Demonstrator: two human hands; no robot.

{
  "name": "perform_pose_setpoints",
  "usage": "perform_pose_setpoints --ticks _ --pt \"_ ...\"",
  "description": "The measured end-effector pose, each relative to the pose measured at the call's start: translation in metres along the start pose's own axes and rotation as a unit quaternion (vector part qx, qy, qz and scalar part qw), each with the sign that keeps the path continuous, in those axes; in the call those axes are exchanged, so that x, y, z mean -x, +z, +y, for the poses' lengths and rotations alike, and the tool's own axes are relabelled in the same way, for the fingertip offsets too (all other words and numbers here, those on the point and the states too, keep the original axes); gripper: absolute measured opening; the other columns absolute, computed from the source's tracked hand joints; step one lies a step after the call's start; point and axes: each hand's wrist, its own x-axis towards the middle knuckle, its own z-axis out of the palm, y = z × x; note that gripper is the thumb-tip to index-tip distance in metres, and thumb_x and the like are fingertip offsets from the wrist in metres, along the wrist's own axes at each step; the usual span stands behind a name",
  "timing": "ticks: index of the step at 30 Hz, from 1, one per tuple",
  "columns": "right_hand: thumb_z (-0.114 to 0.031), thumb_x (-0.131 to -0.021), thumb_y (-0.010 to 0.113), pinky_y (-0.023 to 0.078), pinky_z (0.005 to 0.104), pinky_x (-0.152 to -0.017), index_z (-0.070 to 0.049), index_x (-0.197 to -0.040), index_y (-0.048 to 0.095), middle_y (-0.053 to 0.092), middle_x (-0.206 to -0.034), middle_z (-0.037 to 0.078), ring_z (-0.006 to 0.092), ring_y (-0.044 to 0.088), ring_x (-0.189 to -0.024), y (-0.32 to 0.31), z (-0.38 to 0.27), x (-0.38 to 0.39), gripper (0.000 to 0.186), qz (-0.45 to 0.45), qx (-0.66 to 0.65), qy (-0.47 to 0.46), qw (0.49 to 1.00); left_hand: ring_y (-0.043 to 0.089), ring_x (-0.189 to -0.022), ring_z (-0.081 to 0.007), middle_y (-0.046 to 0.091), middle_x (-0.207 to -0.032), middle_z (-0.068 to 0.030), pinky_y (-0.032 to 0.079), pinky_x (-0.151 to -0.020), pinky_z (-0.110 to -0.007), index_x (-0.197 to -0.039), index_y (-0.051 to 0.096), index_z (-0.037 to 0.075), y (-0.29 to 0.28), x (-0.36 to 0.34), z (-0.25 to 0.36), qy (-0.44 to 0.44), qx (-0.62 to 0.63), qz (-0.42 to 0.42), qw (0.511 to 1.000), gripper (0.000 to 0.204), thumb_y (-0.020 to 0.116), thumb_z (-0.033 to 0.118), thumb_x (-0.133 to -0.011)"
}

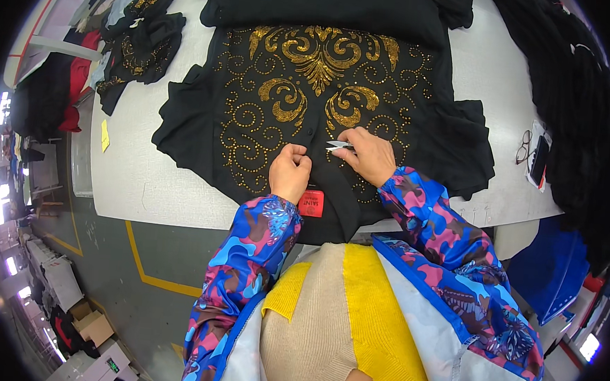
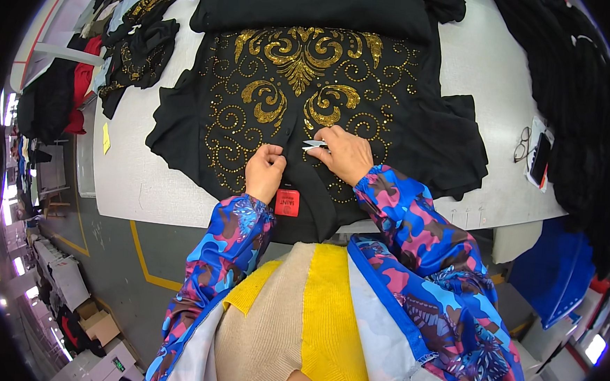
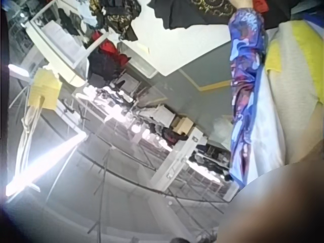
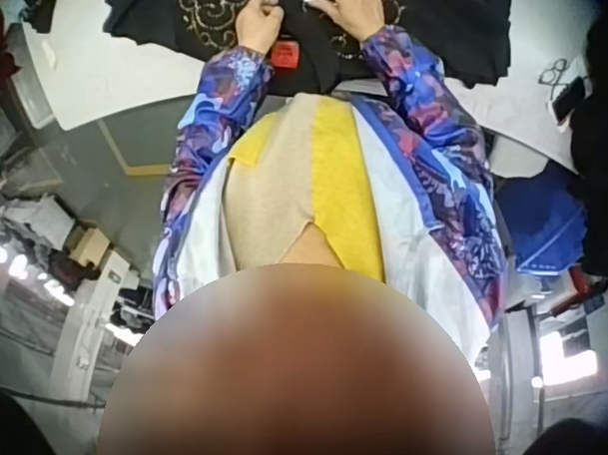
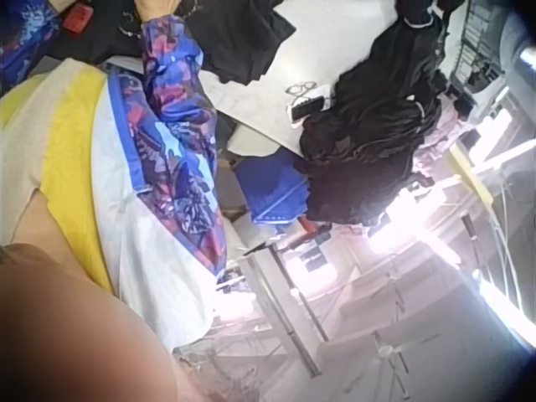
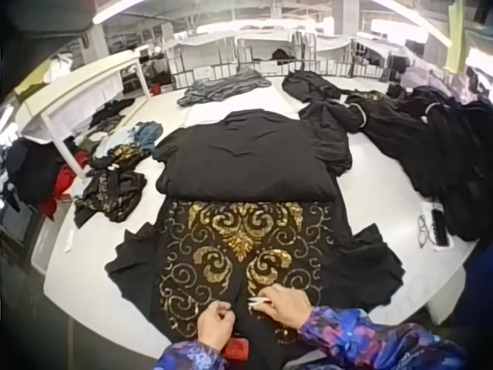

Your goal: The recorder is inspecting black garments with gold patterns for defects and removing loose threads using thread nippers.

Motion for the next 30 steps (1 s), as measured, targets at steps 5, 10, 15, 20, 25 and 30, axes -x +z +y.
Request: perform_pose_setpoints --ticks 5,10,15,20,25,30 --pt "-0.034 -0.079 0.072 0.048 0.0399 -0.064 -0.011 -0.093 0.061 0.062 -0.088 0.006 0.0289 0.063 -0.078 0.002 -0.005 0.0 0.028 -0.045 -0.043 0.045 0.997 0.066 -0.075 -0.0252 0.068 -0.08 -0.0104 0.05 -0.07 -0.036 -0.098 0.064 0.002 0.0 -0.002 -0.006 0.007 0.006 0.005 1.0 0.023 0.06 0.015 -0.08" --pt "-0.033 -0.079 0.072 0.048 0.0392 -0.066 -0.012 -0.094 0.062 0.062 -0.089 0.006 0.029 0.062 -0.079 0.006 -0.013 -0.002 0.027 -0.064 -0.053 0.064 0.995 0.065 -0.075 -0.0254 0.068 -0.08 -0.0104 0.05 -0.071 -0.036 -0.098 0.064 0.002 0.0 -0.003 -0.009 -0.001 0.013 0.004 1.0 0.023 0.06 0.016 -0.08" --pt "-0.032 -0.08 0.071 0.048 0.0398 -0.065 -0.012 -0.091 0.063 0.061 -0.087 0.005 0.0284 0.062 -0.079 0.016 -0.014 -0.004 0.024 -0.049 -0.056 0.052 0.996 0.065 -0.075 -0.0251 0.068 -0.08 -0.01 0.05 -0.071 -0.036 -0.098 0.064 0.002 0.001 -0.002 -0.007 -0.007 0.011 0.001 1.0 0.023 0.06 0.016 -0.08" --pt "-0.027 -0.081 0.07 0.048 0.0369 -0.069 -0.011 -0.093 0.064 0.061 -0.087 0.006 0.0272 0.062 -0.084 0.016 -0.018 -0.006 0.021 -0.074 -0.054 0.079 0.993 0.065 -0.076 -0.025 0.068 -0.08 -0.0098 0.05 -0.071 -0.036 -0.098 0.064 0.002 0.001 -0.002 -0.008 -0.013 0.01 -0.001 1.0 0.023 0.06 0.016 -0.08" --pt "-0.027 -0.081 0.07 0.048 0.0369 -0.069 -0.01 -0.09 0.064 0.061 -0.086 0.006 0.0266 0.062 -0.083 0.019 -0.019 -0.005 0.02 -0.065 -0.053 0.084 0.993 0.065 -0.076 -0.0252 0.068 -0.081 -0.0095 0.05 -0.071 -0.036 -0.098 0.064 0.003 0.004 -0.003 -0.013 -0.014 0.014 0.003 1.0 0.023 0.06 0.016 -0.08" --pt "-0.028 -0.081 0.07 0.048 0.0362 -0.069 -0.01 -0.091 0.065 0.062 -0.085 0.006 0.0263 0.063 -0.081 0.017 -0.014 -0.004 0.021 -0.059 -0.079 0.112 0.989 0.065 -0.077 -0.0253 0.068 -0.081 -0.0093 0.05 -0.071 -0.036 -0.098 0.064 0.003 0.006 -0.003 -0.011 -0.013 0.019 0.002 1.0 0.023 0.06 0.016 -0.08"
